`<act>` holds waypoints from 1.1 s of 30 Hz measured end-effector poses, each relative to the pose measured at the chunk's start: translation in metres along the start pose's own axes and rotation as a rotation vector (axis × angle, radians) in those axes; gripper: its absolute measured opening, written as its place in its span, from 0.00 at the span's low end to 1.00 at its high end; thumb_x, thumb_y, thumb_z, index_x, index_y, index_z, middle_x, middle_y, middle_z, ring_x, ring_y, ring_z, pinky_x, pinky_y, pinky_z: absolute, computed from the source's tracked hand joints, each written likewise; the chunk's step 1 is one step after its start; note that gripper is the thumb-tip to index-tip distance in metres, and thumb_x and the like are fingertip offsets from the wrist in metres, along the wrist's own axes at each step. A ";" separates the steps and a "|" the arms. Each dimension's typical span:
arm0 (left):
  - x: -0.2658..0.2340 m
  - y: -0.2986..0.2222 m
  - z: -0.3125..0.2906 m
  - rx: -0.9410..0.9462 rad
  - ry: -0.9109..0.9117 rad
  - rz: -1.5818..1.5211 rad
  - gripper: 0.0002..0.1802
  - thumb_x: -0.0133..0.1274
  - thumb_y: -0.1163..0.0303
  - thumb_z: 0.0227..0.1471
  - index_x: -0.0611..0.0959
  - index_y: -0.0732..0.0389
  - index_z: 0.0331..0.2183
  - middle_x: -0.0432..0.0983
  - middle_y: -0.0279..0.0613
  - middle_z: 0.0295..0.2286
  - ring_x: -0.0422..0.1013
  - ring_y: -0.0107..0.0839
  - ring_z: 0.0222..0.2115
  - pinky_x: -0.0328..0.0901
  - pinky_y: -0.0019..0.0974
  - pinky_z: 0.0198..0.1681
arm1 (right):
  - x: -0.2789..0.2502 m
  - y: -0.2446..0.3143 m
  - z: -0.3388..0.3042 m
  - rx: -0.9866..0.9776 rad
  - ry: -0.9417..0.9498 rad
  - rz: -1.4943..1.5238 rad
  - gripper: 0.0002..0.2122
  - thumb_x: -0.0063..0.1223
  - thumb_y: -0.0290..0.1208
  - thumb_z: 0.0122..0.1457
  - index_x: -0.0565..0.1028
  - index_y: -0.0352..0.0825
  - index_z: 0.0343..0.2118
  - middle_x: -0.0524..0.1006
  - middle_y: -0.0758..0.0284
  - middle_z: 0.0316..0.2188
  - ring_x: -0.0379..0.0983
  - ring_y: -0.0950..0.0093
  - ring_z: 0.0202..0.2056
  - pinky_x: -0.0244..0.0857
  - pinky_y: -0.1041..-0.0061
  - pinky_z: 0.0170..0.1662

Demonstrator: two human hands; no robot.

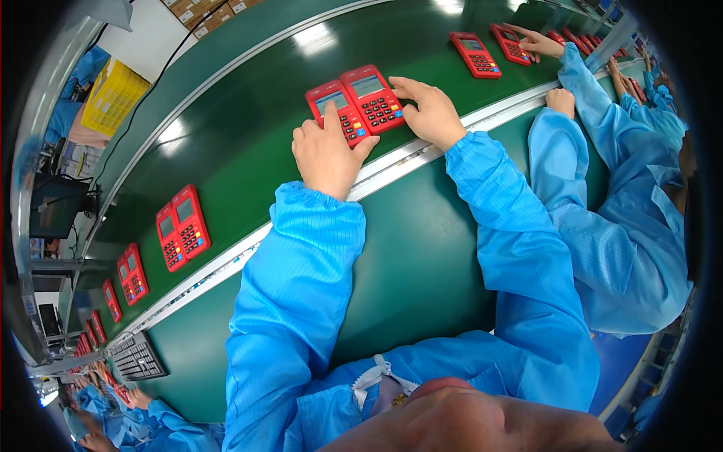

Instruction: The person tests handheld terminal devices along a conveyor belt by pressing the keypad buttons on each device and pushing them down the assembly line.

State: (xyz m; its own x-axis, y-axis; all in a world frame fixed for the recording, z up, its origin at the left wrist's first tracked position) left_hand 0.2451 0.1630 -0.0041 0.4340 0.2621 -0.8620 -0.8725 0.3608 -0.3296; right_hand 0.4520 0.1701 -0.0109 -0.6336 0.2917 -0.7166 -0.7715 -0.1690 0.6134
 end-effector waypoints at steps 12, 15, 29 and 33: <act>-0.005 0.004 0.008 -0.011 -0.003 0.032 0.48 0.71 0.47 0.42 0.74 0.62 0.59 0.76 0.55 0.38 0.71 0.50 0.40 0.67 0.48 0.46 | 0.005 -0.004 0.003 0.052 0.035 0.251 0.24 0.45 0.18 0.56 0.74 0.32 0.58 0.82 0.57 0.50 0.78 0.60 0.52 0.70 0.66 0.57; -0.007 0.005 0.009 -0.012 -0.021 0.030 0.48 0.71 0.47 0.43 0.74 0.62 0.60 0.76 0.56 0.38 0.71 0.51 0.40 0.67 0.49 0.45 | -0.001 0.003 0.004 0.018 0.084 0.209 0.25 0.44 0.15 0.56 0.72 0.29 0.59 0.80 0.56 0.53 0.77 0.63 0.55 0.68 0.70 0.60; -0.031 0.040 -0.036 0.166 0.085 -0.232 0.45 0.67 0.57 0.50 0.68 0.64 0.64 0.69 0.56 0.59 0.65 0.53 0.58 0.61 0.49 0.63 | -0.008 0.009 -0.014 -0.246 0.067 0.042 0.21 0.46 0.18 0.58 0.79 0.37 0.53 0.80 0.56 0.48 0.75 0.57 0.51 0.69 0.62 0.57; -0.032 0.043 -0.041 0.220 0.094 -0.230 0.44 0.66 0.57 0.51 0.68 0.65 0.64 0.68 0.57 0.59 0.65 0.54 0.58 0.61 0.49 0.63 | -0.004 0.006 -0.015 -0.358 0.061 -0.001 0.21 0.46 0.15 0.57 0.80 0.37 0.52 0.80 0.57 0.49 0.75 0.57 0.52 0.69 0.62 0.58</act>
Point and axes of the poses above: each hand's wrist, its own z-axis towards the middle knuckle, its own x-axis out of the palm, y = z × x, the point moved 4 cm from there along z, towards the middle knuckle
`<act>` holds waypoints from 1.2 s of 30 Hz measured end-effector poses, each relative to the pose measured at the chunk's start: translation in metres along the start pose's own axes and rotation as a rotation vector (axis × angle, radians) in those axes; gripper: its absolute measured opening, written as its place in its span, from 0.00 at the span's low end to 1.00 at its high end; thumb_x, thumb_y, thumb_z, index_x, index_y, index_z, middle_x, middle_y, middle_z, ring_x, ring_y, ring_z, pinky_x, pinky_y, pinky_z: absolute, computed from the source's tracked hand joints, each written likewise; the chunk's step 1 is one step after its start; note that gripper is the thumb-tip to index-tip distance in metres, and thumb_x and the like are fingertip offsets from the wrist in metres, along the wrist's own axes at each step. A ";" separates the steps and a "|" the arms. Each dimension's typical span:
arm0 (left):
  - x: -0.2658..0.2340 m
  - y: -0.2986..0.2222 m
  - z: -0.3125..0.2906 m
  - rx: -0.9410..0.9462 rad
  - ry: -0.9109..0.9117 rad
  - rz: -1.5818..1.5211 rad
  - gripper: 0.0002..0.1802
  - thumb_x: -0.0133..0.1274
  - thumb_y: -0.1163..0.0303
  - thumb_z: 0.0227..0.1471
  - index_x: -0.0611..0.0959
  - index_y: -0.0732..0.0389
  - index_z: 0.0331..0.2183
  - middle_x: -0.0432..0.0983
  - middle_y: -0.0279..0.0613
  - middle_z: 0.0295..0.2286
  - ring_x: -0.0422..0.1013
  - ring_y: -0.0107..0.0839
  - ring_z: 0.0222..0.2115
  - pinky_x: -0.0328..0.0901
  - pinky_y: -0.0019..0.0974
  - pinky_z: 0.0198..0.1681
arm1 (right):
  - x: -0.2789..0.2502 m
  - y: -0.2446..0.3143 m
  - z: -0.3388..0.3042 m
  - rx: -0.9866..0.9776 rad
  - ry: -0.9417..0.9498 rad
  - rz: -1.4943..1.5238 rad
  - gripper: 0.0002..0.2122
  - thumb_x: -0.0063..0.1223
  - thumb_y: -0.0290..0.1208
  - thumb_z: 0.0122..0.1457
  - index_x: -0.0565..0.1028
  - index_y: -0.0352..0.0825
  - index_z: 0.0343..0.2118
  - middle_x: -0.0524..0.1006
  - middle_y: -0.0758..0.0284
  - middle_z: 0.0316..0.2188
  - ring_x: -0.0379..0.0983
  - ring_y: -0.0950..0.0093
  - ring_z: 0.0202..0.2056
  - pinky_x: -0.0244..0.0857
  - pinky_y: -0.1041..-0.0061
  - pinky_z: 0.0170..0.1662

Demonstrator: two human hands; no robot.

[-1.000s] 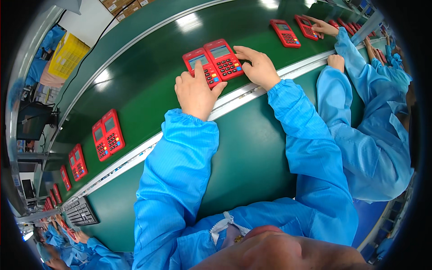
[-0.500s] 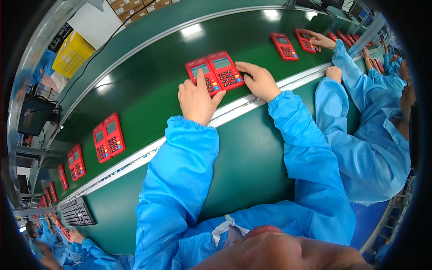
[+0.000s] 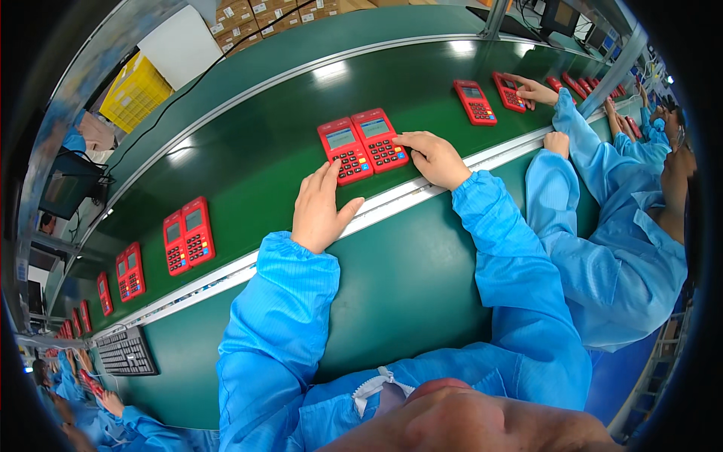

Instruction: The person tests handheld terminal devices along a conveyor belt by pressing the keypad buttons on each device and pushing them down the assembly line.

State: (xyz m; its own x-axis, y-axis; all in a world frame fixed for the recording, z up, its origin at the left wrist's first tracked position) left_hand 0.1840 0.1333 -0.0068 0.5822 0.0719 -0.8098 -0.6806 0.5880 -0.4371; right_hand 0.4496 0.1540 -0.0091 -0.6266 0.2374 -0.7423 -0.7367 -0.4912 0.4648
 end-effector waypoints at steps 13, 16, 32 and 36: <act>-0.010 0.002 0.001 -0.130 -0.134 -0.018 0.35 0.63 0.58 0.55 0.74 0.63 0.60 0.73 0.53 0.54 0.69 0.51 0.53 0.65 0.48 0.59 | -0.002 0.015 0.004 -0.085 0.049 -0.064 0.22 0.47 0.15 0.55 0.78 0.36 0.53 0.80 0.55 0.49 0.75 0.56 0.54 0.69 0.60 0.58; -0.010 0.005 0.001 -0.139 -0.160 -0.025 0.34 0.63 0.58 0.55 0.75 0.63 0.59 0.74 0.53 0.54 0.70 0.51 0.53 0.65 0.48 0.58 | 0.000 0.016 0.002 -0.103 0.055 -0.051 0.22 0.48 0.15 0.55 0.78 0.36 0.53 0.80 0.54 0.50 0.75 0.56 0.54 0.69 0.60 0.59; -0.006 0.025 0.018 -0.223 -0.204 0.017 0.35 0.63 0.56 0.56 0.74 0.64 0.59 0.71 0.55 0.57 0.67 0.53 0.56 0.62 0.49 0.60 | 0.020 0.009 0.020 -0.180 0.092 -0.030 0.23 0.48 0.14 0.56 0.77 0.36 0.55 0.80 0.57 0.50 0.74 0.57 0.56 0.68 0.58 0.59; -0.011 0.034 0.015 -0.252 -0.189 -0.008 0.35 0.62 0.55 0.56 0.74 0.64 0.59 0.68 0.56 0.58 0.66 0.53 0.58 0.61 0.48 0.62 | 0.031 0.015 0.025 -0.203 0.105 -0.022 0.23 0.48 0.14 0.56 0.77 0.37 0.55 0.80 0.57 0.51 0.74 0.57 0.57 0.68 0.59 0.60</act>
Point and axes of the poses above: each hand's wrist, its own z-axis towards the middle knuckle, its own x-axis out of the palm, y = z × x, the point moved 4 cm from there along z, towards the middle knuckle
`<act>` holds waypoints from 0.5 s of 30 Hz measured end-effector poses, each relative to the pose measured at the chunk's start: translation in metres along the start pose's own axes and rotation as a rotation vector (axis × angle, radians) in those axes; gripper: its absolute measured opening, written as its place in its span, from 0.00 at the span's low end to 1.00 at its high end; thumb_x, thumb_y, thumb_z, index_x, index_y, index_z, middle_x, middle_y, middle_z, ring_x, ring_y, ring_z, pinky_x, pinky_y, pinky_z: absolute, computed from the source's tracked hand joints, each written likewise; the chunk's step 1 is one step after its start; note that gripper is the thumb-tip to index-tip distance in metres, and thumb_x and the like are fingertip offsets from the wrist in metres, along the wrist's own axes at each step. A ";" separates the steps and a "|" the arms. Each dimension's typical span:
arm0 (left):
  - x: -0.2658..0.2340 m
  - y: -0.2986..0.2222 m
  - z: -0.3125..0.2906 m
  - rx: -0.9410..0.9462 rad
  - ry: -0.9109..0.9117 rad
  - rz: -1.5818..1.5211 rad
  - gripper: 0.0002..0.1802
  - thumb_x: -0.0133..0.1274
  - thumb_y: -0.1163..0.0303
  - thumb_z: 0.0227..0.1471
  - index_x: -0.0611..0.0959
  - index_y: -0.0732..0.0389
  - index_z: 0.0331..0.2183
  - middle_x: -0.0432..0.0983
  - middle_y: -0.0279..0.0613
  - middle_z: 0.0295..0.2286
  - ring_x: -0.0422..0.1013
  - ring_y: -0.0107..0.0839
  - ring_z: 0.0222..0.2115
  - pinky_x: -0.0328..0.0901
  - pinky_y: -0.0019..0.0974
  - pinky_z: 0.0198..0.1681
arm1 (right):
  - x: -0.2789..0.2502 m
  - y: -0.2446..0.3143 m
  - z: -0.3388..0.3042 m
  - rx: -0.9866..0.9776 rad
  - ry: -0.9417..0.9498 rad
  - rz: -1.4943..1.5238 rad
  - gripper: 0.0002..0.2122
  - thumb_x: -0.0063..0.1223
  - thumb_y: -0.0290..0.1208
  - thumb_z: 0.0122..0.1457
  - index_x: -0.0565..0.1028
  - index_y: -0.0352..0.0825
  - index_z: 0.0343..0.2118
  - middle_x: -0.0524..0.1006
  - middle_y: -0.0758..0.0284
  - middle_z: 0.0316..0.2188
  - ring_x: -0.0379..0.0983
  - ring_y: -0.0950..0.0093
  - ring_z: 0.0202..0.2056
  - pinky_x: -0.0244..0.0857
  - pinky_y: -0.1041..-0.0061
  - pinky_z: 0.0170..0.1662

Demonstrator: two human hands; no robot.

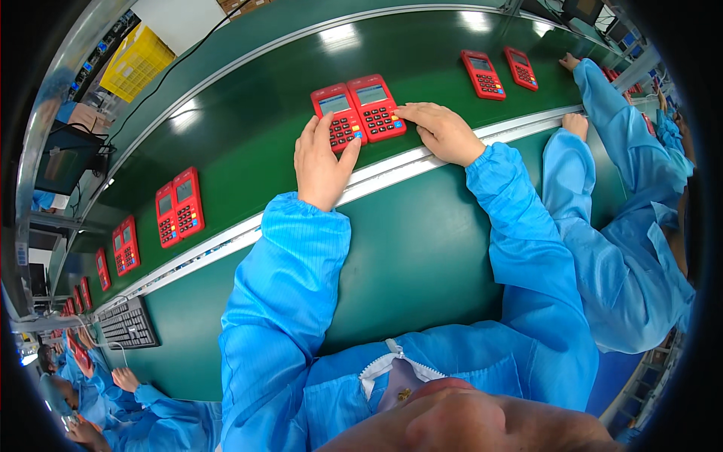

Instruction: The person tests handheld terminal devices along a conveyor belt by pressing the keypad buttons on each device and pushing them down the assembly line.

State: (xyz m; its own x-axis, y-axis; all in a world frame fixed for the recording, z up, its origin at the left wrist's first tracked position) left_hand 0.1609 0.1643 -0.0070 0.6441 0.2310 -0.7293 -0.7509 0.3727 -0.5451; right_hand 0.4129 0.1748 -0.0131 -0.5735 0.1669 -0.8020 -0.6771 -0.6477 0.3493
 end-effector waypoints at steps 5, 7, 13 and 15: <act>-0.004 0.006 -0.013 -0.026 -0.001 -0.025 0.37 0.62 0.54 0.56 0.72 0.64 0.61 0.65 0.62 0.60 0.63 0.56 0.59 0.59 0.50 0.63 | 0.009 0.014 -0.005 -0.027 0.005 -0.020 0.23 0.48 0.15 0.57 0.76 0.37 0.56 0.80 0.58 0.51 0.73 0.57 0.57 0.68 0.59 0.61; -0.005 0.016 -0.023 -0.038 -0.002 -0.041 0.38 0.62 0.53 0.55 0.72 0.63 0.61 0.63 0.65 0.61 0.62 0.58 0.60 0.57 0.52 0.64 | 0.020 0.022 -0.008 -0.039 0.000 -0.034 0.23 0.48 0.15 0.57 0.76 0.38 0.56 0.80 0.58 0.52 0.73 0.58 0.57 0.68 0.59 0.61; -0.002 0.040 -0.033 -0.067 -0.012 -0.052 0.40 0.62 0.53 0.54 0.70 0.62 0.62 0.61 0.67 0.62 0.60 0.60 0.62 0.54 0.55 0.65 | 0.044 0.036 -0.005 -0.019 -0.022 -0.004 0.22 0.48 0.16 0.56 0.78 0.39 0.54 0.80 0.60 0.50 0.74 0.59 0.55 0.68 0.59 0.59; -0.001 0.039 -0.025 -0.066 -0.020 -0.022 0.41 0.62 0.52 0.54 0.70 0.62 0.63 0.61 0.67 0.62 0.59 0.60 0.62 0.54 0.55 0.65 | 0.048 0.033 0.005 0.160 -0.107 -0.059 0.20 0.48 0.18 0.56 0.80 0.40 0.51 0.82 0.63 0.45 0.75 0.60 0.50 0.68 0.60 0.54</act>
Point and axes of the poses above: each hand's wrist, its own z-axis towards the middle knuckle, its own x-axis out of the palm, y = z × x, the point moved 4 cm from there along z, towards the middle knuckle
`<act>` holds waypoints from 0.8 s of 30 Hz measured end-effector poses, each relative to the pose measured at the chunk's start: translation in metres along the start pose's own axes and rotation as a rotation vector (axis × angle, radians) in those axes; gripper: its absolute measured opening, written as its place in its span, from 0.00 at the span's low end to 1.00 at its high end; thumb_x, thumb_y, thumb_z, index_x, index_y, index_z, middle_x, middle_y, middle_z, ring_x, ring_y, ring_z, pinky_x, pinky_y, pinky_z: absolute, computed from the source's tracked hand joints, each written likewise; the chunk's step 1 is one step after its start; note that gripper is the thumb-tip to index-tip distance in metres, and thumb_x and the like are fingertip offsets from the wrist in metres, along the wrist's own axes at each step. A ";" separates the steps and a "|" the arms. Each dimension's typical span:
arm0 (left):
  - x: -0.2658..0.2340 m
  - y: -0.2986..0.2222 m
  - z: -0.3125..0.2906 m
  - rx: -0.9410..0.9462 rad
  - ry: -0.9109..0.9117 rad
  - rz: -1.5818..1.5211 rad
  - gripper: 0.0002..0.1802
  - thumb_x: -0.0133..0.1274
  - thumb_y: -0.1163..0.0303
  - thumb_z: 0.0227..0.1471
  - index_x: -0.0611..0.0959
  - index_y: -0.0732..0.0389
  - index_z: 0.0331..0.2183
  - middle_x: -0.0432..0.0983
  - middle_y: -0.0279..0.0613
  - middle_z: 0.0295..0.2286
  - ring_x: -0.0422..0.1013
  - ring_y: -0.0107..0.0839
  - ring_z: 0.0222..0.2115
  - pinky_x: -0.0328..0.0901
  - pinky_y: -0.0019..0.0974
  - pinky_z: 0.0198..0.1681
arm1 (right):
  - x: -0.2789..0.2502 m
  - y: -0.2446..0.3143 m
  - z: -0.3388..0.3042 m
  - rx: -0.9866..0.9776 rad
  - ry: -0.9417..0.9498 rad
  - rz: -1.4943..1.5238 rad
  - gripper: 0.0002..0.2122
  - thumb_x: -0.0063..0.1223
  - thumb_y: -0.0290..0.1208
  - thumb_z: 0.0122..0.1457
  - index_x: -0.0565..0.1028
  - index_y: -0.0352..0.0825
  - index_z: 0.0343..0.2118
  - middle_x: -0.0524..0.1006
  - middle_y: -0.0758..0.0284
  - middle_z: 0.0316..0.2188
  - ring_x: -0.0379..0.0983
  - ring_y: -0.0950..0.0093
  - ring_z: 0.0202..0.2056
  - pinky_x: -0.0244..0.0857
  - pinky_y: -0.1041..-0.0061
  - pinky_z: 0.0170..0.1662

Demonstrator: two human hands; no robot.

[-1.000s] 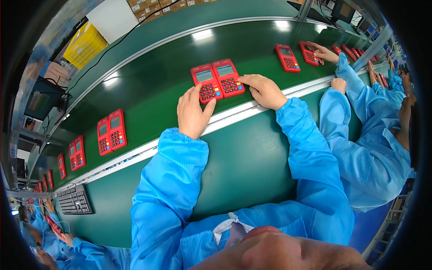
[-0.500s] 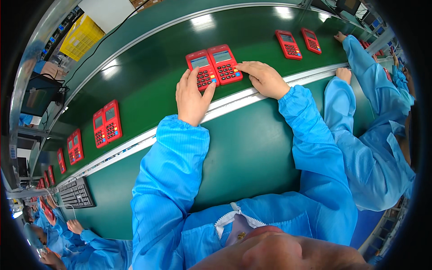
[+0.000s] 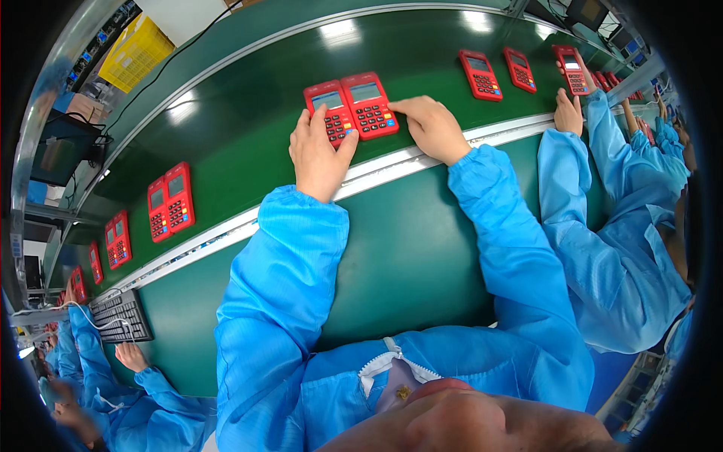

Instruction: The person tests handheld terminal devices along a conveyor belt by pressing the keypad buttons on each device and pushing them down the assembly line.

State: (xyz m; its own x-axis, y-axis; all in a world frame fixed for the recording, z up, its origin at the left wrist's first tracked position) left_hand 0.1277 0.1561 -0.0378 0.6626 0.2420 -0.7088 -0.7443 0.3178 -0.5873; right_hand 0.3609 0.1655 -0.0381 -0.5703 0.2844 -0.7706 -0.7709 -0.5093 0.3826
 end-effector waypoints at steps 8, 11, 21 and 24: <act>-0.014 -0.006 -0.012 0.022 -0.005 -0.073 0.40 0.63 0.55 0.54 0.70 0.62 0.62 0.63 0.65 0.61 0.62 0.59 0.60 0.58 0.51 0.64 | -0.003 0.022 0.006 0.150 -0.095 -0.005 0.16 0.49 0.21 0.57 0.83 0.40 0.45 0.81 0.65 0.38 0.75 0.61 0.45 0.69 0.61 0.49; -0.035 0.000 -0.014 0.088 0.022 -0.055 0.36 0.63 0.59 0.55 0.72 0.62 0.61 0.67 0.58 0.59 0.63 0.52 0.61 0.59 0.48 0.64 | -0.008 0.018 0.003 0.064 -0.107 0.090 0.16 0.49 0.20 0.58 0.83 0.41 0.45 0.81 0.64 0.40 0.76 0.61 0.45 0.70 0.61 0.51; -0.022 -0.022 -0.018 0.182 0.027 0.283 0.35 0.63 0.54 0.53 0.75 0.46 0.62 0.69 0.60 0.56 0.69 0.55 0.52 0.64 0.51 0.56 | -0.008 0.010 0.003 -0.002 -0.052 0.028 0.16 0.50 0.19 0.58 0.82 0.39 0.46 0.81 0.64 0.42 0.75 0.60 0.46 0.69 0.61 0.51; 0.000 -0.032 -0.012 0.152 0.071 0.391 0.31 0.63 0.52 0.53 0.79 0.40 0.59 0.66 0.58 0.58 0.68 0.54 0.53 0.64 0.53 0.55 | -0.004 -0.007 -0.001 -0.011 -0.038 0.018 0.17 0.50 0.19 0.57 0.81 0.39 0.48 0.80 0.63 0.43 0.75 0.60 0.47 0.69 0.61 0.51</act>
State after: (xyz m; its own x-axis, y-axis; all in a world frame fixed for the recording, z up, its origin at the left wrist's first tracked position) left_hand 0.1509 0.1351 -0.0234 0.3217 0.3090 -0.8950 -0.9142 0.3475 -0.2087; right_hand 0.3685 0.1674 -0.0381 -0.5942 0.3056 -0.7440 -0.7575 -0.5237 0.3899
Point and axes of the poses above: each hand's wrist, its own z-axis towards the middle knuckle, its own x-axis out of the palm, y = z × x, the point moved 4 cm from there along z, towards the middle knuckle
